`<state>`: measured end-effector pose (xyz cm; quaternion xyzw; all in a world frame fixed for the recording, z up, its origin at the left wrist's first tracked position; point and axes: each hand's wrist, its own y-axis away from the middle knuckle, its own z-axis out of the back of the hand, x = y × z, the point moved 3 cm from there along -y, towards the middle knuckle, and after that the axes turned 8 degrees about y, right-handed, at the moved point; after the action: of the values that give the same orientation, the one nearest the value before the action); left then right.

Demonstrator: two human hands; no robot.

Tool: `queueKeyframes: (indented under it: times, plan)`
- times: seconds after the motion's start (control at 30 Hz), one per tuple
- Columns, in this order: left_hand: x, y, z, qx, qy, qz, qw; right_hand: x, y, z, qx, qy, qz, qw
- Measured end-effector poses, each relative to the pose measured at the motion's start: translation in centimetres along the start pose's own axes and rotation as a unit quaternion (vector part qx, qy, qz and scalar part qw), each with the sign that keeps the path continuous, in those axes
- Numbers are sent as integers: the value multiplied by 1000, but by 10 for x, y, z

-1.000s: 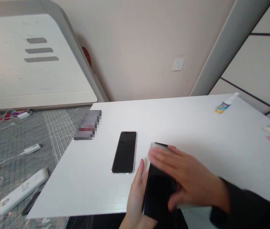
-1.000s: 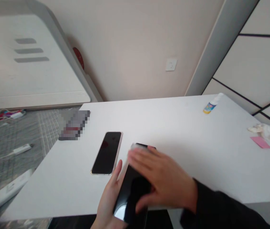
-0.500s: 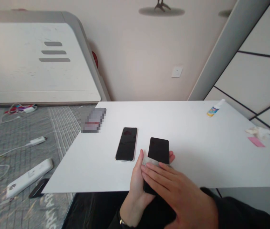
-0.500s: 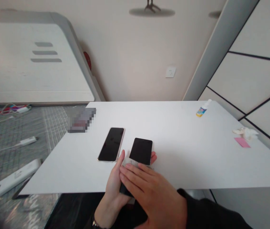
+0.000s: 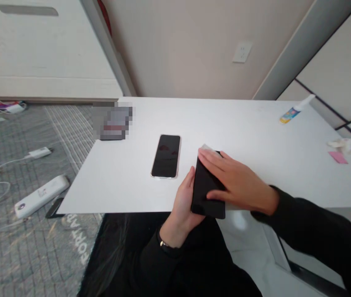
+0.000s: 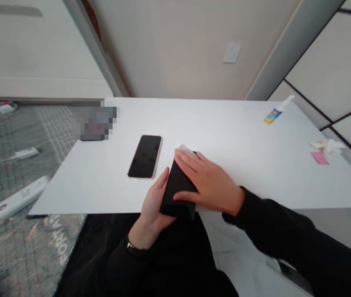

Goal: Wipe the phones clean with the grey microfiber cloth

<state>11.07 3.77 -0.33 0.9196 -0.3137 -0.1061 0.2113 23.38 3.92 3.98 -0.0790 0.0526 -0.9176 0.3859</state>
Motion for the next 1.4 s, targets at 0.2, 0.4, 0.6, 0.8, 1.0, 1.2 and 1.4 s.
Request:
queueKeyframes:
  times: [0.2,0.4,0.6,0.8,1.0,1.2,1.4]
  plan:
    - [2,5,-6,-8,14,13,1000,34,18,0,-27,-17,67,997]
    - [1,9,-7,3,13,-9,1000,9,62,18,17,-90,216,972]
    - [-1,10,-3,28,14,10,999,-103,91,64,-114,8,-118,986]
    - [11,19,-14,28,-53,3,998,-71,53,33,-113,-229,-235,938]
    - [7,28,-6,-5,-234,-136,963,-43,3,-19,24,-609,-296,735]
    - [-57,61,3,-111,-571,-327,745,-91,-37,-15,-68,-634,-313,704]
    - [-85,42,15,-210,-797,-431,367,-104,-57,-34,-60,-611,-350,708]
